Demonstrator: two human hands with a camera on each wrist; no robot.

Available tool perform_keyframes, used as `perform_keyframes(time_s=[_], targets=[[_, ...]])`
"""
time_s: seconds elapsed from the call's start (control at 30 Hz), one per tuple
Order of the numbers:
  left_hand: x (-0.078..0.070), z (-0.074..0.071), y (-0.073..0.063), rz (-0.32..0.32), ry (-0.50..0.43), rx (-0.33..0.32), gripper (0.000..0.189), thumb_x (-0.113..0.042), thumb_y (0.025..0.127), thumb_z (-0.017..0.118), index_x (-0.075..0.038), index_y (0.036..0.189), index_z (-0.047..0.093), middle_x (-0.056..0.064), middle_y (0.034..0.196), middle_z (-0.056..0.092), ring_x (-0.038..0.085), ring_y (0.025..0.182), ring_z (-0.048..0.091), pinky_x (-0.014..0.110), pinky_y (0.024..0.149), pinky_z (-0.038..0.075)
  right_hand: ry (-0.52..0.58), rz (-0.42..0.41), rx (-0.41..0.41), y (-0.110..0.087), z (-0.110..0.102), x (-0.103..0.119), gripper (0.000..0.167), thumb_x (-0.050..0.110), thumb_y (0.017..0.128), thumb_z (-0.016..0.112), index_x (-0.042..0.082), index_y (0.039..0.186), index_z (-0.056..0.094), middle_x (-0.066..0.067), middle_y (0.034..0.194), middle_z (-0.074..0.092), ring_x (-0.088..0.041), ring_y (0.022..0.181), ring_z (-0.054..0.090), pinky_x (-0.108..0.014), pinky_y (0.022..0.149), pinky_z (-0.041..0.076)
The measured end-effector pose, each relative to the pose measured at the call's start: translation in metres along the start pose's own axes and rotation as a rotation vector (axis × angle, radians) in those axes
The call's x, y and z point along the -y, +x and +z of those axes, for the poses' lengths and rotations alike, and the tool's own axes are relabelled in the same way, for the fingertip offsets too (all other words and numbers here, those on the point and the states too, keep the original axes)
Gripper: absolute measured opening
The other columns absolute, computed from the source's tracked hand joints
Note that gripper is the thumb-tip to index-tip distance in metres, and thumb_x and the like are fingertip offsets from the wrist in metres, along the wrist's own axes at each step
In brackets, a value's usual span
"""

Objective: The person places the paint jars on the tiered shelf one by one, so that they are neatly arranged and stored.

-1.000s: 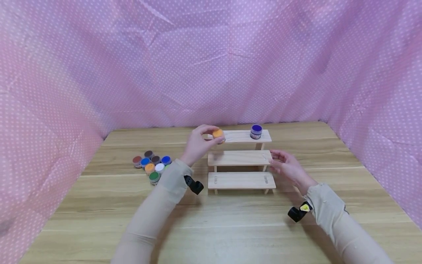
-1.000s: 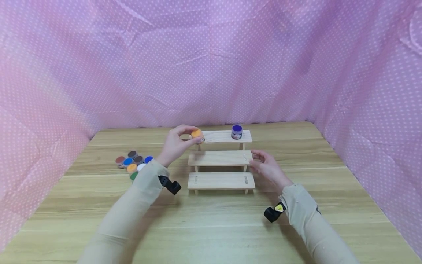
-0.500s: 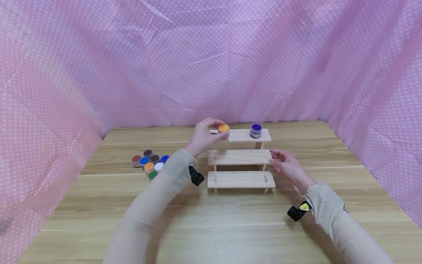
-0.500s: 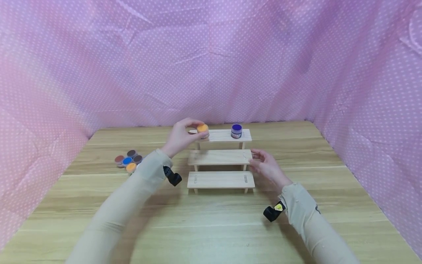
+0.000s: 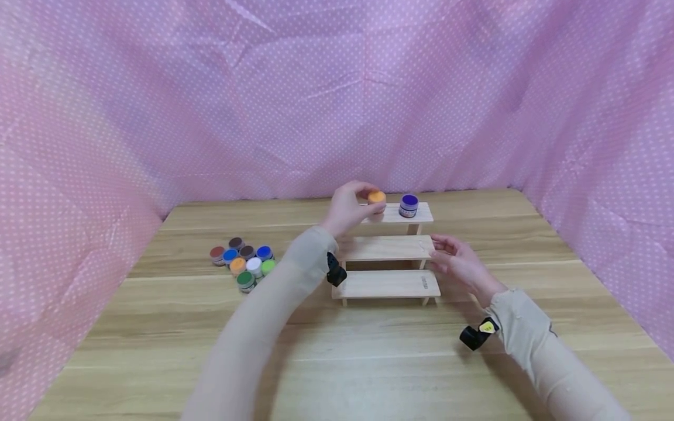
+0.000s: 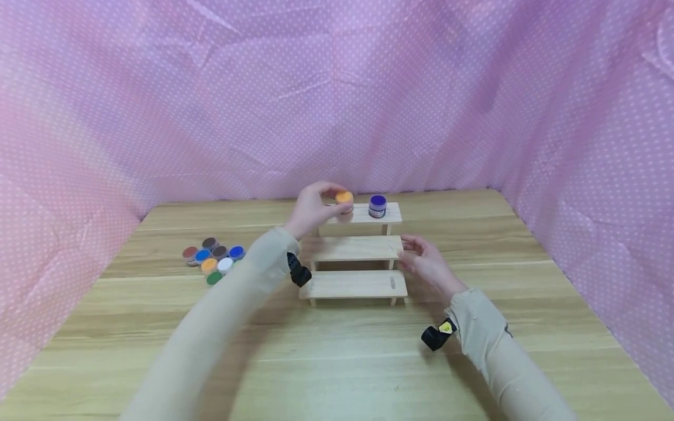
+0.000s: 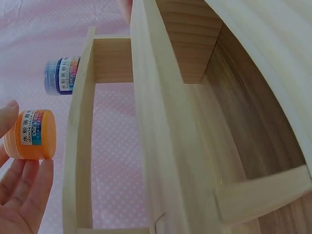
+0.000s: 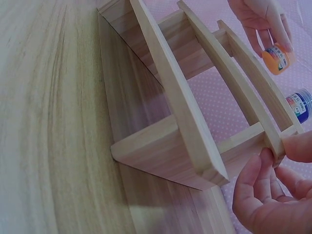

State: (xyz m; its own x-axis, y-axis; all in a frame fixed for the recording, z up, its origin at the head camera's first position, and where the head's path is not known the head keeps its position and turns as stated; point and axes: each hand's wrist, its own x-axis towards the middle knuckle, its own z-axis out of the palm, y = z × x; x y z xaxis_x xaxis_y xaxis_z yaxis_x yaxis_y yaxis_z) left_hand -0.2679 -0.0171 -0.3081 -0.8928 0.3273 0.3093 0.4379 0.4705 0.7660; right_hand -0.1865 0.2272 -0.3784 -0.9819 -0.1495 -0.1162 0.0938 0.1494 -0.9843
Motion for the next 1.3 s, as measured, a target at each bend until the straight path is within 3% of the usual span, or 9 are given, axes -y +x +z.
perform_keyframes(time_s=[0.8, 1.3], targets=[[0.002, 0.021, 0.012, -0.086, 0.027, 0.036, 0.039, -0.024, 0.082, 0.074, -0.006, 0.115, 0.064, 0.005, 0.111, 0.062, 0.014, 0.097, 0.061, 0.016, 0.079, 0.051, 0.035, -0.001, 0.004, -0.001, 0.000, 0.000, 0.057, -0.002, 0.095, 0.047, -0.012, 0.144, 0.018, -0.001, 0.112, 0.049, 0.002, 0.089, 0.055, -0.020, 0.084, 0.053], [-0.002, 0.023, 0.012, -0.081, 0.046, 0.046, 0.036, -0.024, 0.083, 0.074, -0.008, 0.114, 0.065, 0.005, 0.112, 0.062, 0.014, 0.096, 0.061, 0.017, 0.077, 0.051, 0.088, -0.019, 0.025, 0.000, -0.001, -0.002, 0.058, -0.003, 0.095, 0.046, -0.014, 0.143, 0.016, -0.002, 0.111, 0.048, 0.000, 0.090, 0.056, -0.021, 0.085, 0.053]])
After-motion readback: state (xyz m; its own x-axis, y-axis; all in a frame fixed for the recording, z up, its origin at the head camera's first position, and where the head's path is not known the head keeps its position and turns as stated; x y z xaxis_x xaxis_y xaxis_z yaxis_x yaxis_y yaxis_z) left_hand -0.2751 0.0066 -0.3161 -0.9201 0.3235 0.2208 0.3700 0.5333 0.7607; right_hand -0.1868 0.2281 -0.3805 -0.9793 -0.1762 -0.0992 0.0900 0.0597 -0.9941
